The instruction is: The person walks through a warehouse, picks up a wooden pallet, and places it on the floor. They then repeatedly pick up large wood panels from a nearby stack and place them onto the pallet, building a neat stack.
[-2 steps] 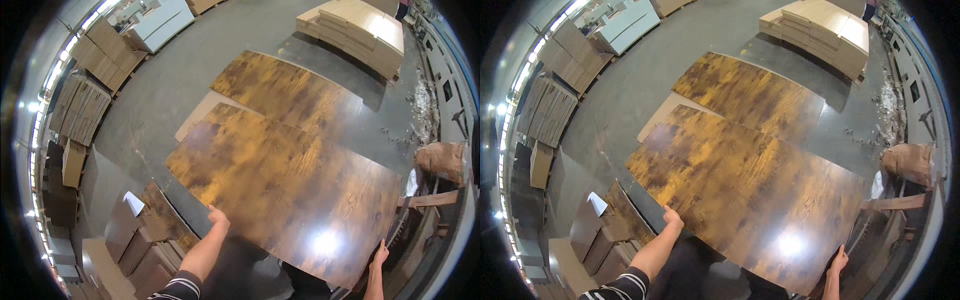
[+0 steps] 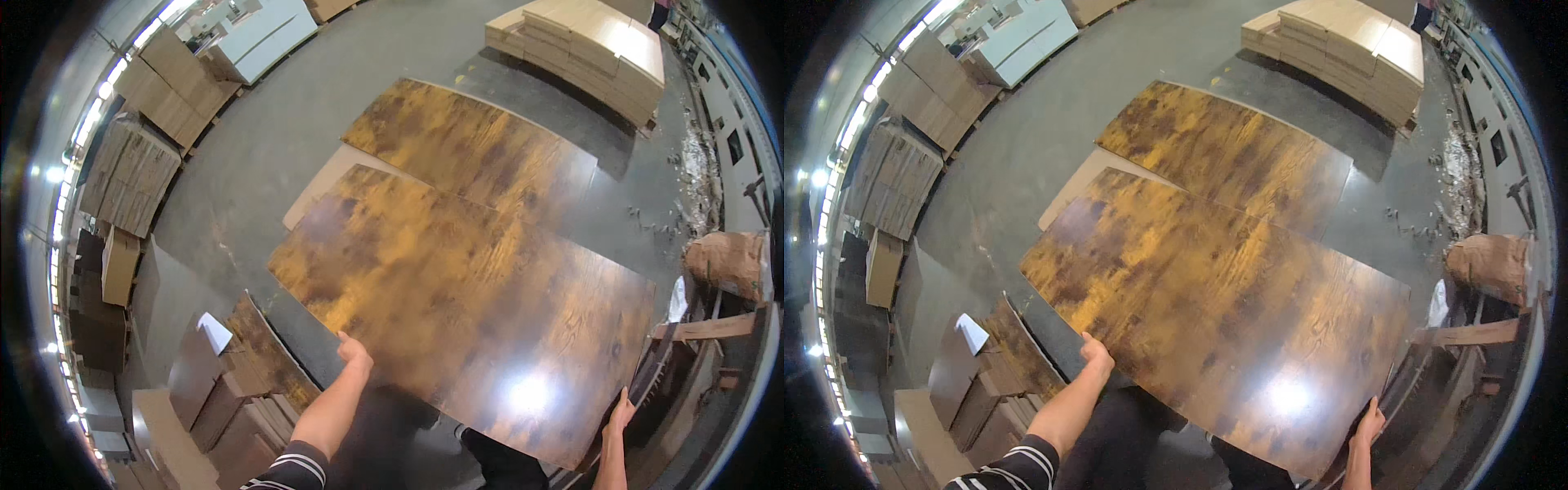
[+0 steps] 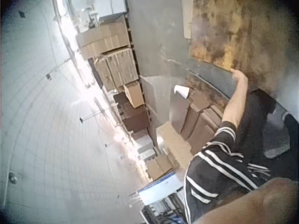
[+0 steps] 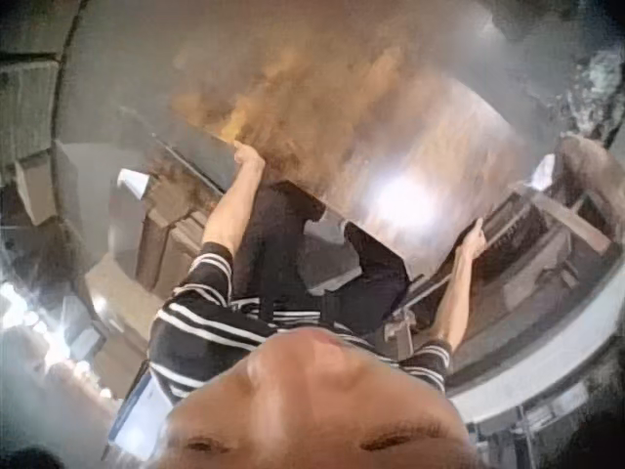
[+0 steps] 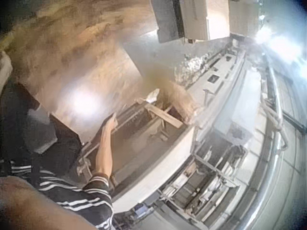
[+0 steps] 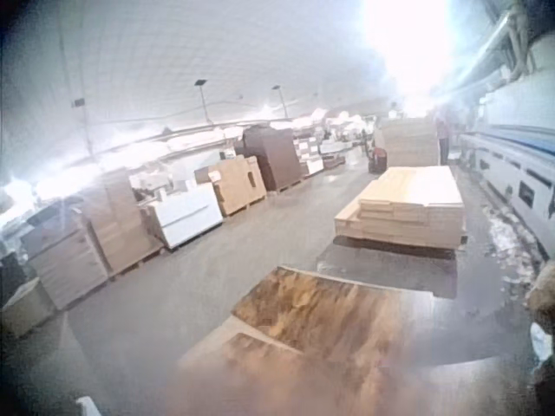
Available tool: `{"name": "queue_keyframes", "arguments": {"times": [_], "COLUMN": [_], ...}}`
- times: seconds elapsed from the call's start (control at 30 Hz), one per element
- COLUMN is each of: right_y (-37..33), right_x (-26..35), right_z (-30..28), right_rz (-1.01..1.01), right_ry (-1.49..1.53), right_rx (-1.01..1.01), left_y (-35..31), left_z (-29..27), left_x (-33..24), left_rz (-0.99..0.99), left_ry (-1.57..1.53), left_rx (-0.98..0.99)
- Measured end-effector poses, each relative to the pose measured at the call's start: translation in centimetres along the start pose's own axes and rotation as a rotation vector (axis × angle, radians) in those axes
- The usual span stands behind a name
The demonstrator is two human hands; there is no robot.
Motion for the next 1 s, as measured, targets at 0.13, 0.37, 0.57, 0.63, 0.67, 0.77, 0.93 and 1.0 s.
{"name": "queue_keyframes", "arguments": {"times": [0.13,0.37,0.57,0.63,0.67,0.77,0.93,1.0], "right_y": [3.7,4.7,5.3,5.0,4.7,3.4,0.6,-0.2], "right_x": [-4.7,-16.2,-21.7,-23.2,-23.6,-23.1,-19.2,-17.7], "right_z": [10.6,23.5,28.8,29.4,29.8,31.3,33.5,34.8], "right_rz": [0.001,0.226,0.225,0.286,0.282,0.16,0.141,0.06], "right_ry": [0.002,0.186,0.228,0.287,0.247,0.203,0.093,0.322], "right_rx": [0.051,0.128,0.152,0.15,0.158,0.218,0.303,0.457], "left_y": [5.0,12.4,11.3,10.8,10.7,11.0,14.4,15.5], "left_z": [7.7,14.7,17.3,18.0,18.2,18.8,20.5,21.1], "left_x": [1.7,3.2,8.7,10.1,10.2,9.2,7.3,7.0], "left_rz": [0.017,0.313,0.711,0.62,0.611,0.681,0.629,0.583], "left_ry": [-0.152,0.31,0.345,0.354,0.334,0.266,0.187,0.212], "left_rx": [0.035,0.062,0.236,0.256,0.236,0.167,0.139,0.137]}}
Point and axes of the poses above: each hand's wrist, its own y-axis towards the middle knuckle, its own z-axis out of the palm, x = y × z, the point moved 4 cm from there along y, towards the middle knuckle, and after that the axes turned 2 degrees about x, right-handed, at the moved point
